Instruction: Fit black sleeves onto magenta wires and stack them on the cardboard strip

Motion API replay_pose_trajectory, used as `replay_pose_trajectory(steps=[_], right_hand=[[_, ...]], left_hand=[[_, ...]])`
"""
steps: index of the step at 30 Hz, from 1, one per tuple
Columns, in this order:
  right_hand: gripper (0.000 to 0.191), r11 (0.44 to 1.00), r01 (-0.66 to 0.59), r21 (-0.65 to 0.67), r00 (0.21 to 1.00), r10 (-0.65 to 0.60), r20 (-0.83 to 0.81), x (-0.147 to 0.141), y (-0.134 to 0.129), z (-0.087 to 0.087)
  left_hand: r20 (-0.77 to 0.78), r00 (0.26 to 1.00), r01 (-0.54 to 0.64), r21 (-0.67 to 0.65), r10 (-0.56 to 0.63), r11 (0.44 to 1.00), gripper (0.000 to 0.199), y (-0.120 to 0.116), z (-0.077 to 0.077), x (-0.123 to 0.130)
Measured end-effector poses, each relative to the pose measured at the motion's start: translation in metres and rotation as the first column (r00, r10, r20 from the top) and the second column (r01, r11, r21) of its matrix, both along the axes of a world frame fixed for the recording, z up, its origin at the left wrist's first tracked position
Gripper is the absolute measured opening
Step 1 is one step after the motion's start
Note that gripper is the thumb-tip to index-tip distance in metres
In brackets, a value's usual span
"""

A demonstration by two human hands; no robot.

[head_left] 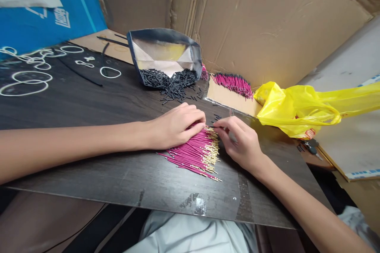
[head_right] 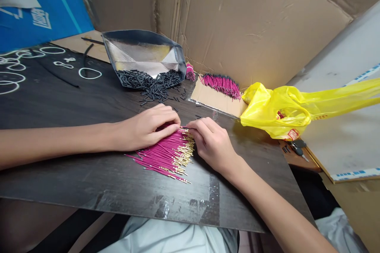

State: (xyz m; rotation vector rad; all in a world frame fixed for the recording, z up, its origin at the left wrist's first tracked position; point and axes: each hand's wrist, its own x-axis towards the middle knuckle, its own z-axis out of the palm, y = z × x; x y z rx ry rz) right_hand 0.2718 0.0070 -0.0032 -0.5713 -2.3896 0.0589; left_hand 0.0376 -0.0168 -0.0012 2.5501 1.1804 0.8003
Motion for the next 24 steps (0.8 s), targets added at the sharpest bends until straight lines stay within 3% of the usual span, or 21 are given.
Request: replay_pose_trajectory(steps=[8, 18, 24], right_hand=[[0.014, 0.999, -0.032, -0.025, 0.999, 0.032, -0.015, 0.0002, -0.0007, -0.0024], [0.012, 0.999, -0.007, 0.037, 1.0, 0.007, 0.011, -0.0018, -0.0026, 0.0014], [0.014, 0.998, -0.06, 0.001, 0.998, 0.06, 0.004, -0.0004, -0.0012, -0.001]], left_hand=[[0.02, 0.999, 0.031, 0.037, -0.032, 0.999, 0.023, -0.0014, 0.0017, -0.0004], [0.034, 0.998, 0.061, -0.006, -0.061, 0.998, 0.026, -0.0008, 0.0048, 0.0002], [0.03, 0.996, 0.079, 0.008, -0.079, 0.997, 0.025, -0.001, 0.0033, 0.0]])
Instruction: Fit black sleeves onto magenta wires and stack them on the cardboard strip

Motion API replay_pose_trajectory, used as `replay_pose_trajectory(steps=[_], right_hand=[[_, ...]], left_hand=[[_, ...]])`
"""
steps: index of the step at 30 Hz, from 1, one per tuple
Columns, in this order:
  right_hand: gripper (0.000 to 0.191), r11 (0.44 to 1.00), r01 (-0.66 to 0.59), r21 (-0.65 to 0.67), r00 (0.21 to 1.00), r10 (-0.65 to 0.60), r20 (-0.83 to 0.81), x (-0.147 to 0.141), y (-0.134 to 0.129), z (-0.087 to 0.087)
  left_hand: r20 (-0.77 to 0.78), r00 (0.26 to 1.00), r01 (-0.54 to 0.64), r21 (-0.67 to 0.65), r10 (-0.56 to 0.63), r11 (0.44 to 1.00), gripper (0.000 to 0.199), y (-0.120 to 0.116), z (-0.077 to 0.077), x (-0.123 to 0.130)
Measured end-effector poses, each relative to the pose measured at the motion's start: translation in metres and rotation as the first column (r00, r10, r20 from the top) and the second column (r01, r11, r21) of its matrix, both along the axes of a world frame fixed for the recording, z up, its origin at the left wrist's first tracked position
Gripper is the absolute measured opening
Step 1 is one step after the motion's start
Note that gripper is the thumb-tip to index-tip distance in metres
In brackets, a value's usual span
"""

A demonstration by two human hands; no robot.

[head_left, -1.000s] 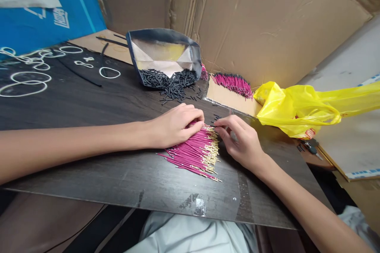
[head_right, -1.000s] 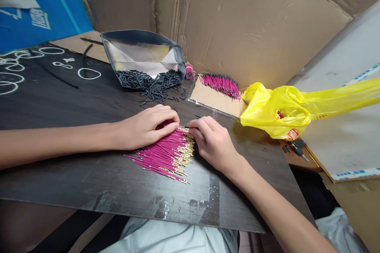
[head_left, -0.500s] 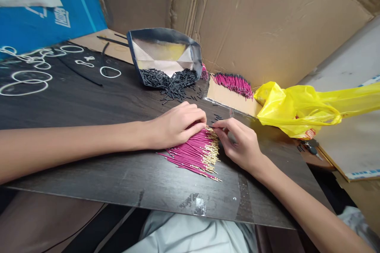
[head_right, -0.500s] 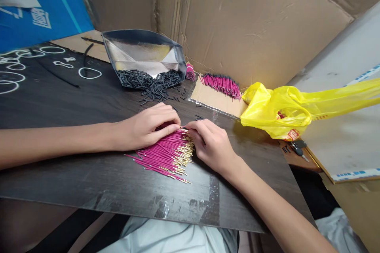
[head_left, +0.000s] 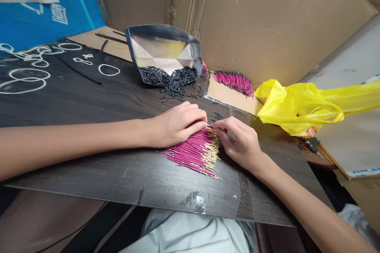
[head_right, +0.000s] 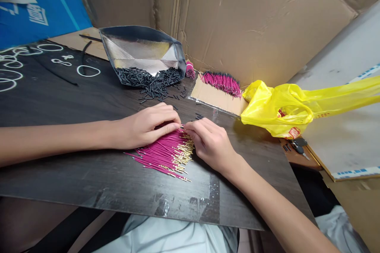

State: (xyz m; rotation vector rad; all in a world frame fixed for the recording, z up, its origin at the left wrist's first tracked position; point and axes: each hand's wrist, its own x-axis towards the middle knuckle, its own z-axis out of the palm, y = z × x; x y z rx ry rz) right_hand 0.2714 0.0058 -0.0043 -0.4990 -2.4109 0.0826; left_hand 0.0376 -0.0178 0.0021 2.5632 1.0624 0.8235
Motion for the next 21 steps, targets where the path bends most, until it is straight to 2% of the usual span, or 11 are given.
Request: replay_pose_trajectory(steps=[7, 11, 16, 21], right_hand=[[0.013, 0.998, -0.013, -0.057, 1.0, 0.013, -0.008, 0.0002, -0.0006, 0.0011], [0.012, 0.999, -0.01, -0.038, 1.0, 0.009, -0.028, -0.0014, -0.0014, 0.0013], [0.01, 0.998, 0.046, -0.05, 0.997, -0.048, -0.053, 0.0006, 0.0025, 0.0004], [0.019, 0.999, 0.011, -0.046, 0.999, -0.013, -0.034, 0.0036, 0.0044, 0.0023]], left_hand=[[0.023, 1.0, 0.004, -0.005, -0.004, 1.0, 0.022, -0.0006, 0.0003, -0.0004], [0.025, 1.0, 0.002, -0.043, -0.001, 0.999, 0.023, -0.0002, 0.002, -0.0006], [0.043, 0.996, -0.077, -0.081, 0.081, 0.994, 0.026, -0.0006, 0.0065, 0.0009], [0.063, 0.99, -0.116, -0.112, 0.124, 0.987, 0.024, -0.0013, 0.0071, 0.0014]])
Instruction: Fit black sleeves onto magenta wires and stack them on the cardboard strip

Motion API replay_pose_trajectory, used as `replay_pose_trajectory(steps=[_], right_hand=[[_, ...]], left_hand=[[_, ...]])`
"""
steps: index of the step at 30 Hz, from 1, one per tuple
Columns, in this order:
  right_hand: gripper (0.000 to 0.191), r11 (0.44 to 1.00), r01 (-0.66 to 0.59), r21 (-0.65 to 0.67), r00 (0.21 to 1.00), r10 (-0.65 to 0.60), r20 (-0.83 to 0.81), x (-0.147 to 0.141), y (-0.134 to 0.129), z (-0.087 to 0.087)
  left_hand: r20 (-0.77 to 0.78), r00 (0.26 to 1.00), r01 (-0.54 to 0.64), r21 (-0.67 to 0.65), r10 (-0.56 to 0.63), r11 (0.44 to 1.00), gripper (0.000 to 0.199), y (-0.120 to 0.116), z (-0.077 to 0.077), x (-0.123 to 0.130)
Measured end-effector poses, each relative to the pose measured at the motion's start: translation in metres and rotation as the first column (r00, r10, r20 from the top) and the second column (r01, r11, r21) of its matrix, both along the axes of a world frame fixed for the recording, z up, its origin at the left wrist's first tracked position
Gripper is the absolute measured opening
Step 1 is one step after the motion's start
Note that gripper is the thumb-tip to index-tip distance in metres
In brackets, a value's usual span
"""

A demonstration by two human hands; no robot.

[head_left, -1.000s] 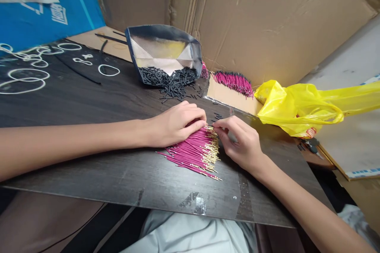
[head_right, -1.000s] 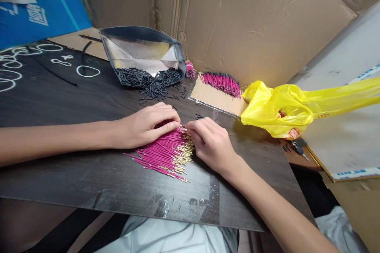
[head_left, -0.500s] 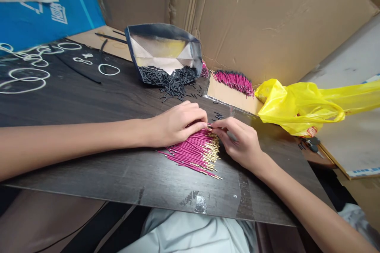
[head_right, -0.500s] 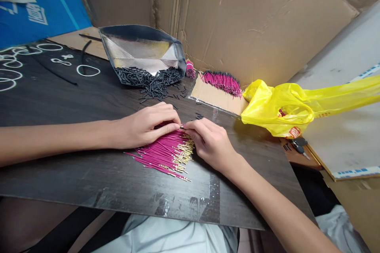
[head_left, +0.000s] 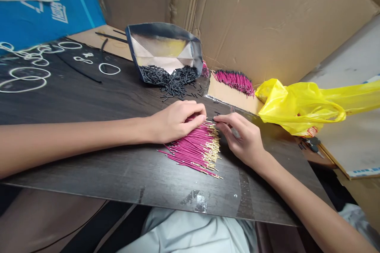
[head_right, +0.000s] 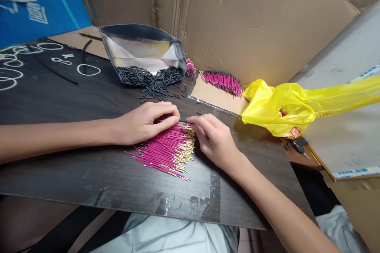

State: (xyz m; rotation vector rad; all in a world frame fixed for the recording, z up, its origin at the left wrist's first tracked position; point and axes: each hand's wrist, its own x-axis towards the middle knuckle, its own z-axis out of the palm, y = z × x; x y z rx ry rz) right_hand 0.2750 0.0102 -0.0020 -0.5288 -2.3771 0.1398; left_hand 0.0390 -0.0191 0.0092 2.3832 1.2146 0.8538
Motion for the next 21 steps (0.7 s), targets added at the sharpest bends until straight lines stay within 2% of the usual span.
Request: replay_pose_trajectory(steps=[7, 21], right_hand=[[0.02, 1.0, 0.025, -0.007, 1.0, -0.025, -0.018, -0.0008, -0.0023, -0.0027], [0.019, 0.998, 0.047, 0.032, 0.997, -0.049, 0.057, -0.0007, -0.0032, 0.0013]], left_hand=[[-0.009, 1.0, 0.008, 0.013, -0.008, 1.0, 0.023, 0.0005, -0.0012, 0.0001], [-0.01, 1.0, 0.028, 0.028, -0.028, 0.999, 0.022, 0.0011, -0.0038, -0.0015]])
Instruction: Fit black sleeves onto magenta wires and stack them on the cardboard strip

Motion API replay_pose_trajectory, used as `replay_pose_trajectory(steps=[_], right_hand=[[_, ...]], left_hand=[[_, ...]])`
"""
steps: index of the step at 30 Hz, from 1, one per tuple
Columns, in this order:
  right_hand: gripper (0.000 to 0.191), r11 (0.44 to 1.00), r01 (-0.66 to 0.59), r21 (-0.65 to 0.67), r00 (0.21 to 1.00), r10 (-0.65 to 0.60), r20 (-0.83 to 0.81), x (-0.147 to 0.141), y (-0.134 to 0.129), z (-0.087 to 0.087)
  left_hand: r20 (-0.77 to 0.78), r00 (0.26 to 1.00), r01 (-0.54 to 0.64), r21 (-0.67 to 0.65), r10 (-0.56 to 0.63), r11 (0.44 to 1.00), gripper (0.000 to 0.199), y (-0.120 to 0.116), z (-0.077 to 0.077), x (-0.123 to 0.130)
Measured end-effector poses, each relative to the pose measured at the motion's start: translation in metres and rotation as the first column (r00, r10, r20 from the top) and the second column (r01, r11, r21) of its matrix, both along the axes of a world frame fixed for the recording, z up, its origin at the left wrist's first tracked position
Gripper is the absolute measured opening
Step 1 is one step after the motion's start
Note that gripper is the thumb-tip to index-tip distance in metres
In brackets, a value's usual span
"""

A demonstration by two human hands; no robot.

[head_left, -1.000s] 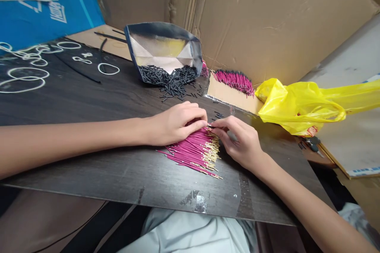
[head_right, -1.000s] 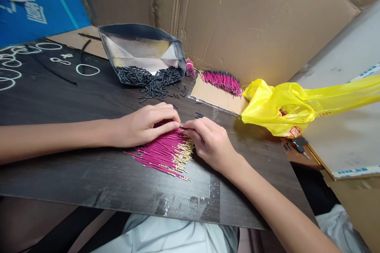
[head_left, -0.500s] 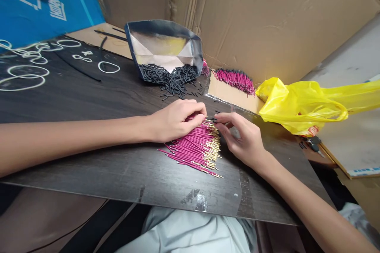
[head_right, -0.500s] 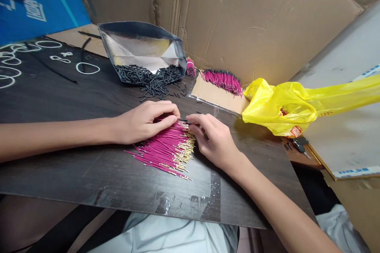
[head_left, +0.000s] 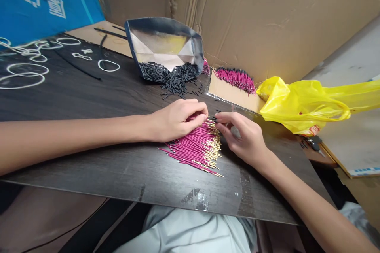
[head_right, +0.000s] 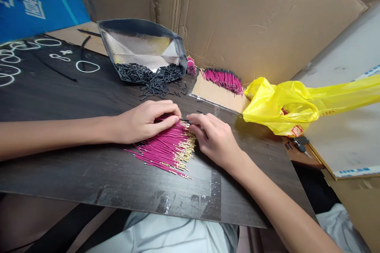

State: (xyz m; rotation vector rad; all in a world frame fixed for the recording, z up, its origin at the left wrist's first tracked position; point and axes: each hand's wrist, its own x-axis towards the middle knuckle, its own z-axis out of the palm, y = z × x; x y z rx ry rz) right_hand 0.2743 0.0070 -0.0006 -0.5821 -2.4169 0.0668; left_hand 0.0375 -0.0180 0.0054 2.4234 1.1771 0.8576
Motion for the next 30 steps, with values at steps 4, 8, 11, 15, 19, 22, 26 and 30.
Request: replay_pose_trajectory(steps=[4, 8, 11, 15, 19, 22, 26, 30], right_hand=[[0.019, 0.999, -0.001, 0.033, 1.0, 0.0, 0.02, 0.0, 0.0, 0.0], [0.019, 0.997, -0.004, 0.079, 0.999, 0.001, 0.038, 0.0, 0.0, 0.001], [0.019, 0.996, -0.006, 0.093, 0.999, 0.003, 0.032, 0.0, 0.0, 0.001], [0.019, 0.995, 0.003, 0.099, 1.0, -0.004, 0.011, -0.001, -0.001, 0.001], [0.02, 1.0, -0.007, -0.019, 0.999, 0.007, -0.037, -0.002, -0.004, 0.001], [0.024, 0.977, -0.036, -0.21, 0.99, 0.006, -0.144, -0.003, -0.006, 0.0], [0.026, 0.917, -0.089, -0.388, 0.974, 0.0, -0.225, -0.005, -0.008, 0.0], [0.023, 0.967, -0.063, -0.249, 0.974, 0.006, -0.224, -0.008, -0.013, 0.001]], left_hand=[[-0.003, 1.0, 0.01, 0.021, -0.01, 1.0, 0.022, 0.001, -0.002, 0.001], [-0.006, 1.0, 0.015, 0.035, -0.015, 0.999, 0.022, 0.001, -0.002, 0.002], [-0.01, 1.0, 0.017, 0.046, -0.016, 0.999, 0.021, 0.001, -0.002, 0.001], [-0.016, 0.999, 0.041, 0.05, -0.04, 0.998, 0.021, 0.001, -0.002, 0.002], [-0.006, 0.997, 0.079, 0.052, -0.079, 0.996, 0.021, 0.001, -0.003, 0.001], [0.011, 0.994, 0.107, 0.076, -0.108, 0.991, 0.019, 0.0, -0.004, 0.0], [0.031, 0.992, 0.115, 0.099, -0.119, 0.988, 0.017, -0.002, -0.004, -0.001], [0.025, 0.993, 0.116, 0.066, -0.118, 0.991, 0.017, -0.002, -0.004, -0.001]])
